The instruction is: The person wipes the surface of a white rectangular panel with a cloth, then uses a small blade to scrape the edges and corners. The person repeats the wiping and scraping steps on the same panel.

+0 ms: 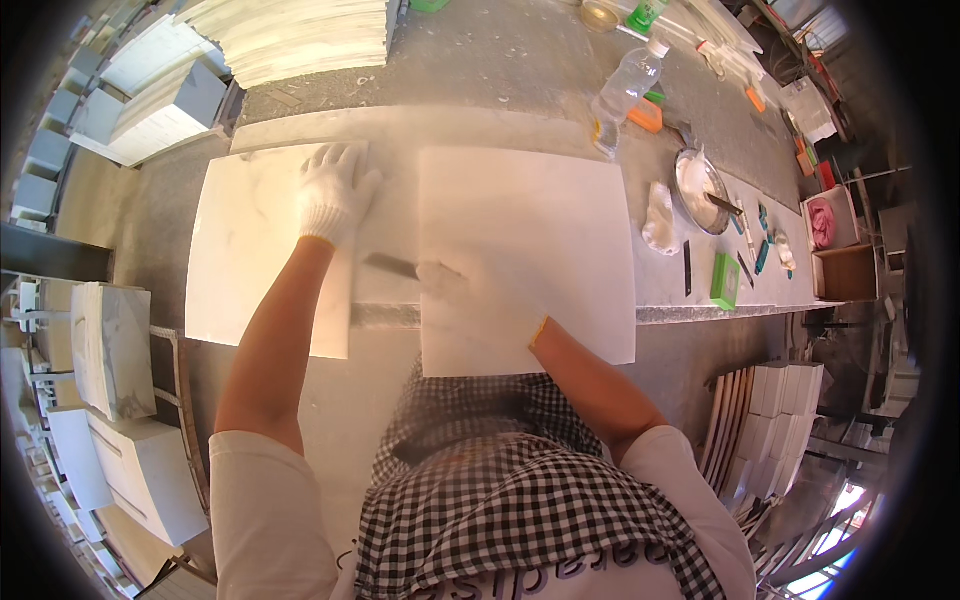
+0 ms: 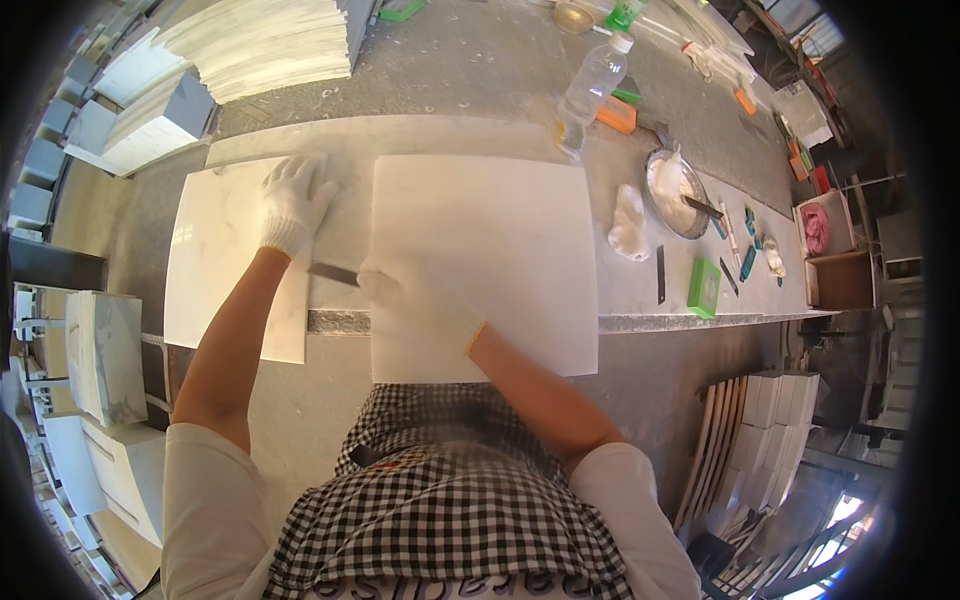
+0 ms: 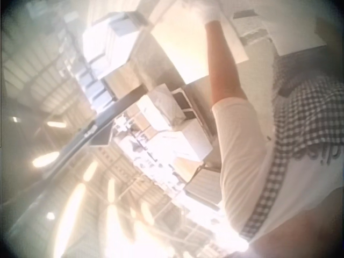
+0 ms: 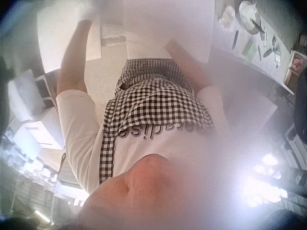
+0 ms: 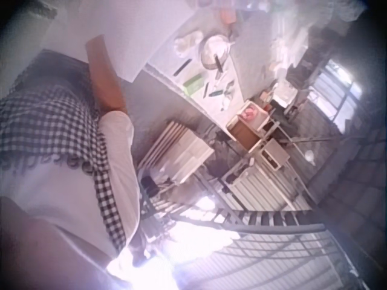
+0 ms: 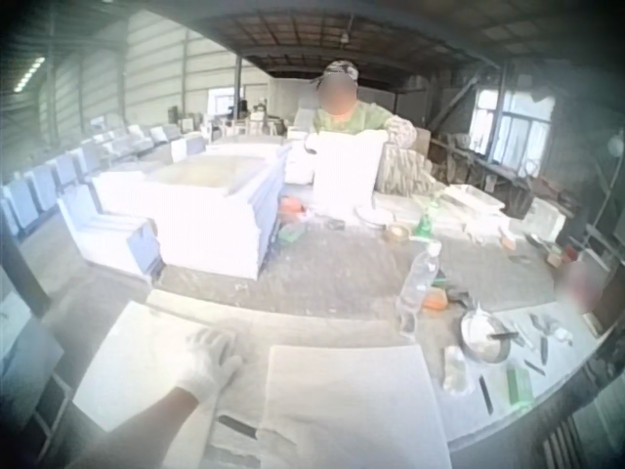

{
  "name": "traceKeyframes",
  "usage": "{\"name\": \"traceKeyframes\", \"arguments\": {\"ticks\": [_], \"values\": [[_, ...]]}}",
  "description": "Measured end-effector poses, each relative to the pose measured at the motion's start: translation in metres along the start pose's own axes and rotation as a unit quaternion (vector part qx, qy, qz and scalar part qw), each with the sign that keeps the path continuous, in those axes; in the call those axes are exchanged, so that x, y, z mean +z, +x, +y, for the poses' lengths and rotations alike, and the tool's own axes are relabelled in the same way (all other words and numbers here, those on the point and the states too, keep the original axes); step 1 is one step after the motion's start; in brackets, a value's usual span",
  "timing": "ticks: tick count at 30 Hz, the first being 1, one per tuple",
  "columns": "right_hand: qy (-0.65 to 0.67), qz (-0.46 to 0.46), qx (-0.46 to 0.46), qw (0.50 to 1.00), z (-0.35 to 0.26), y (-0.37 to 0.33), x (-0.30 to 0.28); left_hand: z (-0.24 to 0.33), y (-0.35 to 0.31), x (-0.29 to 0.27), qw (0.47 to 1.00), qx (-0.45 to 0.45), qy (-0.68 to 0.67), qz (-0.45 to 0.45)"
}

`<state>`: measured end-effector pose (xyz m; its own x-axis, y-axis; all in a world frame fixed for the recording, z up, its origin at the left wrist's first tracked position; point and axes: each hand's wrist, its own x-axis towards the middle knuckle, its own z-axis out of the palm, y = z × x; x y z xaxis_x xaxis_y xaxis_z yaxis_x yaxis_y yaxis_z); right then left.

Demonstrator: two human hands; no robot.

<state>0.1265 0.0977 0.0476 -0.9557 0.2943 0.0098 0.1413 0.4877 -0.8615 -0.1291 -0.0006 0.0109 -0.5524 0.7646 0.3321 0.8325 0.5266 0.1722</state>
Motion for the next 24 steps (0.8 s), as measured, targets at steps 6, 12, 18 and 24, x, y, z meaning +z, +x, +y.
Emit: {"name": "traceKeyframes", "arguments": {"ticks": [6, 12, 18, 24], "values": [[0.219, 0.084, 0.120, 0.965, 0.014, 0.009, 0.005, -0.002, -0.003, 0.003, 1.000, 0.005, -0.004, 0.014], [0.055, 0.167, -0.050, 0.983, -0.005, 0.007, 0.034, -0.001, -0.001, 0.003, 1.000, 0.004, 0.009, 0.012], [0.129, 0.136, 0.123, 0.975, -0.011, -0.006, 0.026, -0.004, -0.001, 0.005, 1.000, -0.004, -0.001, 0.013], [-0.059, 0.140, 0.060, 0.987, -0.007, -0.035, -0.022, -0.003, 0.006, 0.010, 0.999, -0.005, 0.022, 0.023]]}}
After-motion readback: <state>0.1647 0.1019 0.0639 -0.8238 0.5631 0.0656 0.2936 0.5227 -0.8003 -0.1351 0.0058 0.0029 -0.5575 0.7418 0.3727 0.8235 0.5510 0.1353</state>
